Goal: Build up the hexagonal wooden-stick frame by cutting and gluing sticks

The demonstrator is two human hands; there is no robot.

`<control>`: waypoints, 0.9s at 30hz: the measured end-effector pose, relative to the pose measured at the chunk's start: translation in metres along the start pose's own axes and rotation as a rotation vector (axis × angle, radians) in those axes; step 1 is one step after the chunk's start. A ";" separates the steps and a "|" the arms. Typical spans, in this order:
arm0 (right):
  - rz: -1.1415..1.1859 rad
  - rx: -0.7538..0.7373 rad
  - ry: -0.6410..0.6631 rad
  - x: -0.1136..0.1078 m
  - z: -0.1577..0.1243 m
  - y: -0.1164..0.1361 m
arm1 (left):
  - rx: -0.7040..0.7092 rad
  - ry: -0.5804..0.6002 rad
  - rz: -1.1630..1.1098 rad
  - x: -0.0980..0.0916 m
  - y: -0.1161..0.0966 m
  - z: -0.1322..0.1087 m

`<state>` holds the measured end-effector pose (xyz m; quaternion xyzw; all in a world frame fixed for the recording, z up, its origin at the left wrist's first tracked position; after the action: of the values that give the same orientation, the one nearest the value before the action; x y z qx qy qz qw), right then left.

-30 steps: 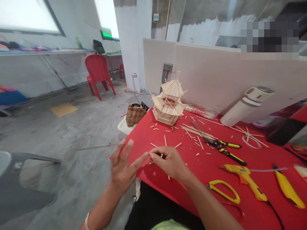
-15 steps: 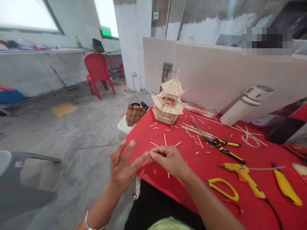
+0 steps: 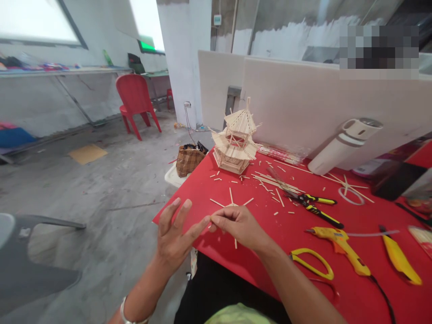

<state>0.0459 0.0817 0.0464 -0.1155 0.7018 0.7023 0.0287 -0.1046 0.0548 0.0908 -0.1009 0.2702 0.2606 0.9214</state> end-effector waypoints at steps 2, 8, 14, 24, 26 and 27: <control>-0.048 -0.008 -0.010 -0.002 0.000 -0.002 | 0.042 -0.004 0.023 0.001 -0.005 0.001; 0.033 0.042 -0.080 -0.005 -0.002 -0.012 | -0.033 0.011 -0.074 0.006 -0.003 0.001; 0.303 0.102 -0.039 0.005 -0.005 -0.020 | -0.393 0.058 -0.409 0.024 0.019 -0.011; -0.335 -0.122 0.112 0.063 -0.036 0.011 | -0.718 0.192 -0.607 0.034 0.058 0.000; -0.271 -0.080 -0.051 0.039 -0.038 0.011 | -0.789 0.263 -0.729 0.052 0.048 -0.005; -0.205 -0.080 -0.139 0.024 -0.040 0.013 | -0.841 0.275 -0.802 0.060 0.043 -0.010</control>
<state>0.0248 0.0394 0.0544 -0.1386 0.6541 0.7295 0.1441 -0.0887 0.1140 0.0477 -0.5839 0.2015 -0.0385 0.7855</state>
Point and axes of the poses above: each hand's wrist, its own z-axis towards the middle knuckle, its own x-axis out of the palm, y = z × x, the point moved 10 cm from there along z, towards the middle knuckle, and after that the axes turned 2 degrees about -z, right-handed, at the moved point
